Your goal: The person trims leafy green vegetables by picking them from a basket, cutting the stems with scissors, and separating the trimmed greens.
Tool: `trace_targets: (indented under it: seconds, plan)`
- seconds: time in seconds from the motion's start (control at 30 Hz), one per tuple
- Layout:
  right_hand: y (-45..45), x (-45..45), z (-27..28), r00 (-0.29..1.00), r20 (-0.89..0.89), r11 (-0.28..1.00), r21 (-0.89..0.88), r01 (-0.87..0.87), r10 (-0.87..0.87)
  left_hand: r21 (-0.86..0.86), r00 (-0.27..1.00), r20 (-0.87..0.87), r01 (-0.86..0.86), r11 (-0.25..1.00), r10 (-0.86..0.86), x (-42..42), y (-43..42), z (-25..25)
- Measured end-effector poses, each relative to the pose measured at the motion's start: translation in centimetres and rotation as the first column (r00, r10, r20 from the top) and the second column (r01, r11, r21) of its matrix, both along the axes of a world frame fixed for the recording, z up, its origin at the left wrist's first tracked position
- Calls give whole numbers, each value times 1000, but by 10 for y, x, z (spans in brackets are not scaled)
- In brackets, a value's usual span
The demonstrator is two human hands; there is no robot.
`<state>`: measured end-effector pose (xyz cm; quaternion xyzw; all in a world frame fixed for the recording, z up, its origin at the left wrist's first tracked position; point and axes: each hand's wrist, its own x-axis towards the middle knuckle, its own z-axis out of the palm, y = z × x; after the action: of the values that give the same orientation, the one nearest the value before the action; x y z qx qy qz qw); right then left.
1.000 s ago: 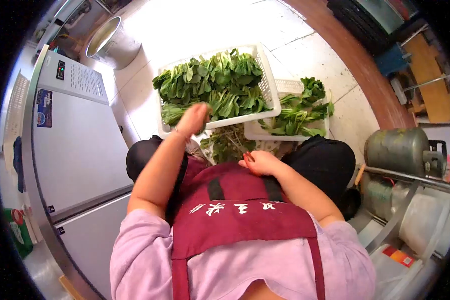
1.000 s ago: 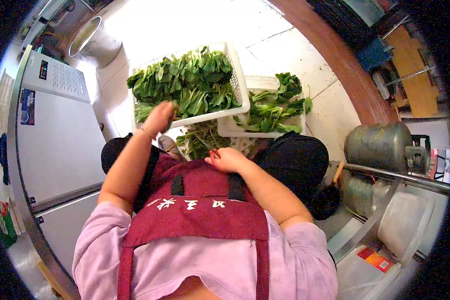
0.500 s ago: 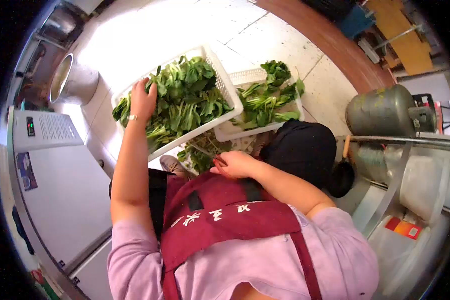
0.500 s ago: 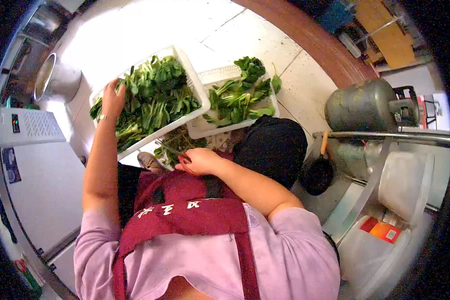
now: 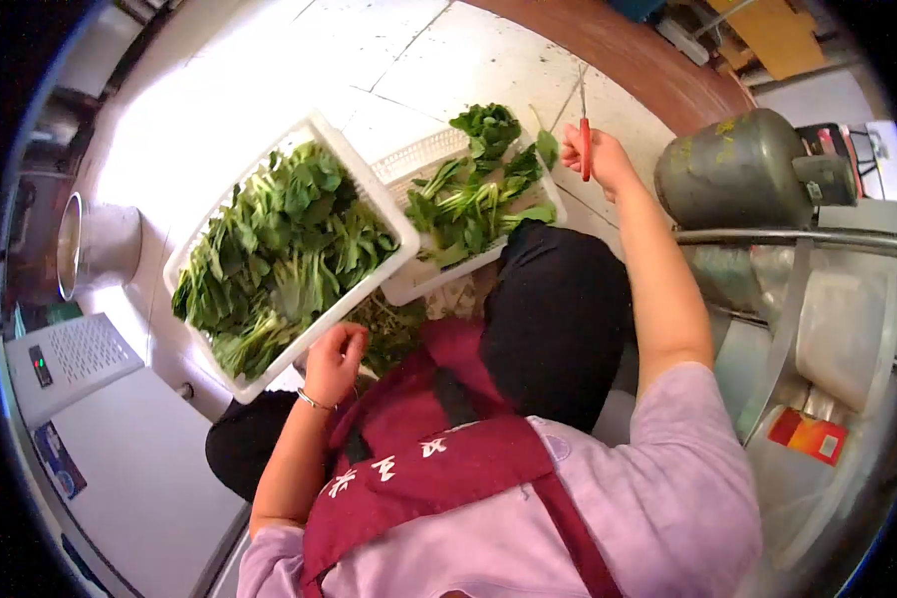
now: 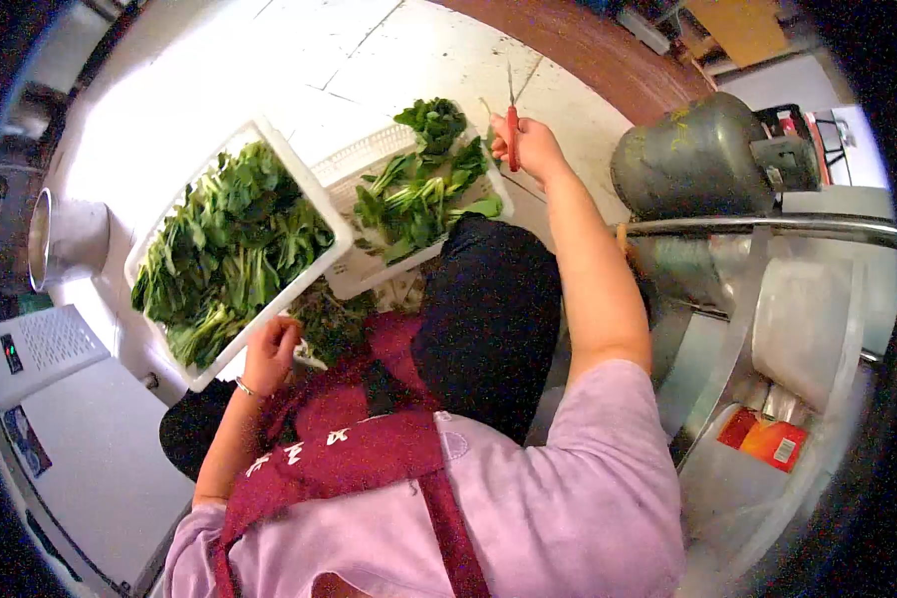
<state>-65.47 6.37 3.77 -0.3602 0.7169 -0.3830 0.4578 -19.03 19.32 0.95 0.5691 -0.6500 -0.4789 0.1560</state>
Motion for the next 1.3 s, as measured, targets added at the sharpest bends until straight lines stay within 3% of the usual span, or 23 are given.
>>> trace_targets:
  seconds: [0.03,0.1,0.17,0.2,0.27,0.43,0.5,0.6,0.63,0.73,0.9,1.03,1.2,1.3]
  plan:
    - [-2,-21,-26,1000,-2,1000,1,17,-17,-6,998,36,44,999,-44,-10,-1,6]
    - [-2,-64,-89,949,-308,987,157,-20,68,24,996,26,88,996,-89,-18,-2,-1]
    - [8,-92,-158,941,-340,977,204,66,8,38,985,43,163,986,-164,-28,-1,-3]
    - [10,-101,-176,927,-373,960,246,134,-34,57,972,93,210,976,-215,-32,-4,-1]
    - [20,-91,-164,839,-539,959,269,89,73,37,939,174,296,955,-298,-43,-9,5]
    - [7,-106,-223,829,-559,936,282,212,-19,152,931,180,294,944,-318,-57,-16,-13]
    - [-6,-121,-257,876,-481,889,414,197,30,232,933,168,276,933,-318,-58,-16,-25]
    - [-20,-112,-255,841,-539,869,439,231,49,206,864,258,387,899,-432,-62,-18,-36]
    - [-23,-107,-251,853,-519,869,445,215,54,328,865,254,343,880,-432,-63,-21,-37]
    - [-29,-109,-280,838,-535,875,450,177,106,359,815,324,364,860,-480,-76,-34,-35]
    - [-50,-111,-319,842,-540,869,418,265,3,423,830,312,314,850,-462,-84,-49,-43]
    - [-72,-112,-317,819,-570,846,399,353,-73,351,834,302,353,868,-461,-71,-46,-58]
    - [-94,-111,-317,826,-555,819,428,382,-95,404,813,311,355,843,-492,-62,-46,-72]
    - [-102,-109,-329,859,-499,745,531,404,-110,410,857,265,314,856,-441,-61,-47,-77]
